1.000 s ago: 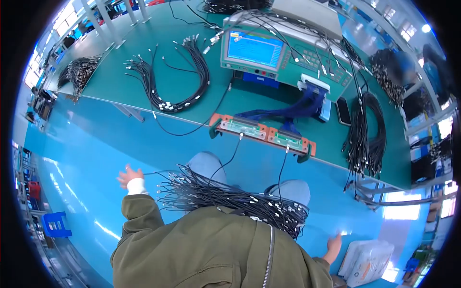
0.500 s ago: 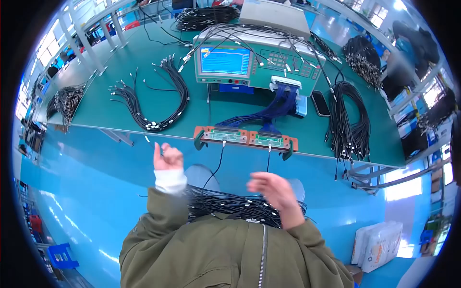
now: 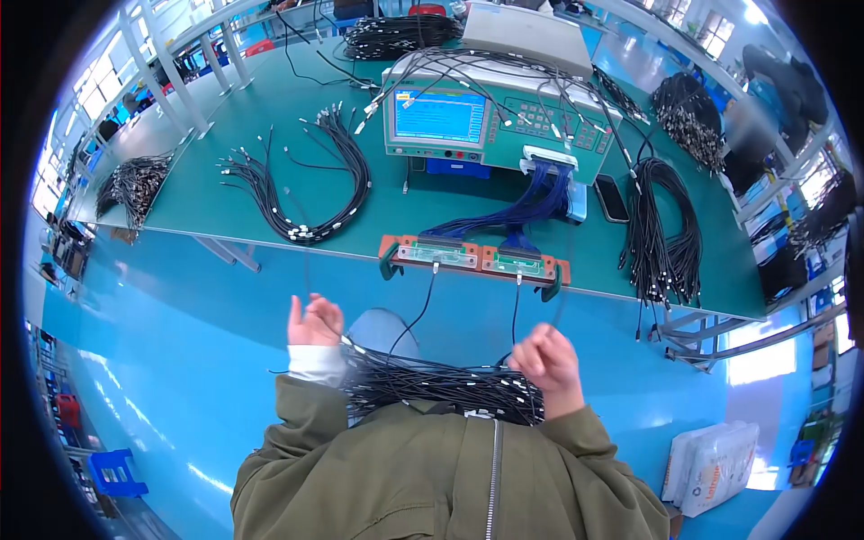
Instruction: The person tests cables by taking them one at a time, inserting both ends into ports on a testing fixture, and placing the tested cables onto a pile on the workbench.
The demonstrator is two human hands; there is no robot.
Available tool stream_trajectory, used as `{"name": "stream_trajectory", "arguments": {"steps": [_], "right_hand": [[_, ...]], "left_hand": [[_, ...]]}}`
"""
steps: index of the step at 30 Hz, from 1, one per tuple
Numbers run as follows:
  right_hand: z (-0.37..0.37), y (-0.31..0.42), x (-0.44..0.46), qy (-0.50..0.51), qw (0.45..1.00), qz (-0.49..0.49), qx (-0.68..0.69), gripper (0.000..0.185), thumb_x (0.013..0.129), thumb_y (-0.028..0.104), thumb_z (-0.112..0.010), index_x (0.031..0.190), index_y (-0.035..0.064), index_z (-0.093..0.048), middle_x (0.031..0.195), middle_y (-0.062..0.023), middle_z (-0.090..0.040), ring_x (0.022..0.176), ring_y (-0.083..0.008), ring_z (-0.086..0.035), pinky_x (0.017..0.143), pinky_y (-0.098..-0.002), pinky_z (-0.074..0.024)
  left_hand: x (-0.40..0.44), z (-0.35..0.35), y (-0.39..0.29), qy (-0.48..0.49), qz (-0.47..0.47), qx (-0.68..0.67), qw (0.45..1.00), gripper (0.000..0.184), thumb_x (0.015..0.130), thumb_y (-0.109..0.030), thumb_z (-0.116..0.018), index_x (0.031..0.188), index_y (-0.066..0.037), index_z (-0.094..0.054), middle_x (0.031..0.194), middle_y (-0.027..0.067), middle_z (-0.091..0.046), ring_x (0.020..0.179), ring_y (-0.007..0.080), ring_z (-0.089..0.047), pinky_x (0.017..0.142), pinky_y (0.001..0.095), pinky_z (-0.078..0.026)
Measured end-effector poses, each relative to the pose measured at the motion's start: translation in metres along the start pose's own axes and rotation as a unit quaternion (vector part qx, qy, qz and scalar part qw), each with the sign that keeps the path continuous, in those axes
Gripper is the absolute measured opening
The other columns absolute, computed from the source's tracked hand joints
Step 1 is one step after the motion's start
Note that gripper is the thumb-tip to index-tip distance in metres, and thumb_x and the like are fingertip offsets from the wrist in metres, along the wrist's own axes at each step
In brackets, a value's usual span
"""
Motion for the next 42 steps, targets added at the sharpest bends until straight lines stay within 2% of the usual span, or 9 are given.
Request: {"name": "stream_trajectory", "arguments": {"steps": [4,8,15,23,28,29,34,37,42], "right_hand": [[0.002,0.060,-0.052,-0.181,0.969,0.145,0.083,0.029,0.092,0.027,-0.034,0.097,0.0072,-0.053,0.046,0.0025,-0.037,0.044,-0.0076,-0.028,0.045,-0.0243,-0.0238],[0.044,0.116,-0.152,-0.506,0.813,0.280,0.067,0.030,0.092,0.028,-0.031,0.087,0.0077,-0.053,0.049,0.0040,-0.033,0.041,-0.0062,-0.024,0.039,-0.0219,-0.0210],[0.079,0.151,-0.294,-0.682,0.581,0.443,-0.009,0.027,0.093,0.027,-0.031,0.085,0.0093,-0.050,0.051,0.0032,-0.037,0.036,-0.0062,-0.024,0.029,-0.0200,-0.0180],[0.037,0.173,-0.281,-0.727,0.477,0.474,-0.141,0.025,0.092,0.028,-0.035,0.093,0.0086,-0.051,0.054,0.0039,-0.035,0.037,-0.0049,-0.024,0.030,-0.0185,-0.0195],[0.065,0.184,-0.269,-0.682,0.585,0.408,-0.163,0.018,0.088,0.021,-0.046,0.096,0.0065,-0.052,0.056,0.0043,-0.034,0.040,-0.0024,-0.025,0.032,-0.0158,-0.0207],[0.059,0.177,-0.241,-0.669,0.613,0.373,-0.197,0.014,0.087,0.019,-0.049,0.092,0.0062,-0.053,0.056,0.0046,-0.034,0.042,-0.0014,-0.026,0.033,-0.0149,-0.0203],[0.070,0.096,-0.090,-0.486,0.799,0.132,-0.327,0.010,0.084,0.015,-0.048,0.082,0.0069,-0.053,0.069,-0.0003,-0.047,0.056,-0.0060,-0.038,0.047,-0.0185,-0.0319],[0.082,0.040,-0.022,-0.474,0.823,-0.021,-0.312,0.020,0.085,0.021,-0.048,0.092,0.0039,-0.055,0.093,-0.0093,-0.058,0.086,-0.0168,-0.053,0.075,-0.0291,-0.0448],[0.100,0.010,0.047,-0.425,0.856,-0.009,-0.294,0.022,0.088,0.021,-0.042,0.081,0.0030,-0.053,0.088,-0.0098,-0.058,0.077,-0.0161,-0.054,0.068,-0.0270,-0.0455]], "left_hand": [[0.006,0.020,-0.071,0.000,-0.018,-0.136,0.991,0.020,0.090,-0.022,-0.037,0.080,-0.008,-0.048,0.055,-0.0025,-0.040,0.048,0.0099,-0.040,0.050,0.0235,-0.039],[0.003,0.078,-0.129,-0.003,-0.005,-0.037,0.999,0.025,0.090,-0.019,-0.031,0.072,-0.010,-0.047,0.047,-0.0043,-0.032,0.042,0.0088,-0.029,0.038,0.0225,-0.030],[-0.035,0.136,-0.187,-0.360,-0.293,0.105,0.879,0.024,0.088,-0.027,-0.033,0.079,-0.014,-0.051,0.052,-0.0045,-0.035,0.043,0.0082,-0.027,0.038,0.0218,-0.026],[-0.038,0.101,-0.193,-0.454,-0.375,0.236,0.773,0.027,0.086,-0.035,-0.035,0.086,-0.018,-0.056,0.058,-0.0048,-0.037,0.043,0.0075,-0.025,0.038,0.0210,-0.022],[-0.013,0.061,-0.137,-0.444,-0.353,0.420,0.708,0.031,0.084,-0.043,-0.037,0.088,-0.020,-0.057,0.059,-0.0053,-0.034,0.044,0.0058,-0.024,0.038,0.0192,-0.019],[-0.009,0.047,-0.115,-0.350,-0.304,0.448,0.765,0.033,0.081,-0.047,-0.039,0.089,-0.020,-0.056,0.059,-0.0051,-0.032,0.045,0.0055,-0.023,0.040,0.0178,-0.019],[0.036,0.011,0.015,-0.066,-0.238,0.755,0.608,0.025,0.087,-0.035,-0.040,0.087,-0.014,-0.055,0.056,-0.0064,-0.032,0.045,0.0034,-0.026,0.037,0.0192,-0.019],[0.047,-0.008,0.080,-0.088,-0.098,0.719,0.683,0.022,0.086,-0.026,-0.043,0.079,-0.010,-0.055,0.064,-0.0020,-0.043,0.054,0.0067,-0.036,0.047,0.0210,-0.032],[0.094,0.027,0.119,-0.063,-0.103,0.661,0.741,0.018,0.087,-0.020,-0.043,0.078,-0.008,-0.053,0.076,0.0032,-0.052,0.062,0.0096,-0.046,0.054,0.0238,-0.043]]}}
Point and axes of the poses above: each hand's wrist, its own x-axis towards the middle knuckle, its own z-axis out of the back of the hand, y = z × x, the point moved 3 cm from there along x, towards the middle knuckle
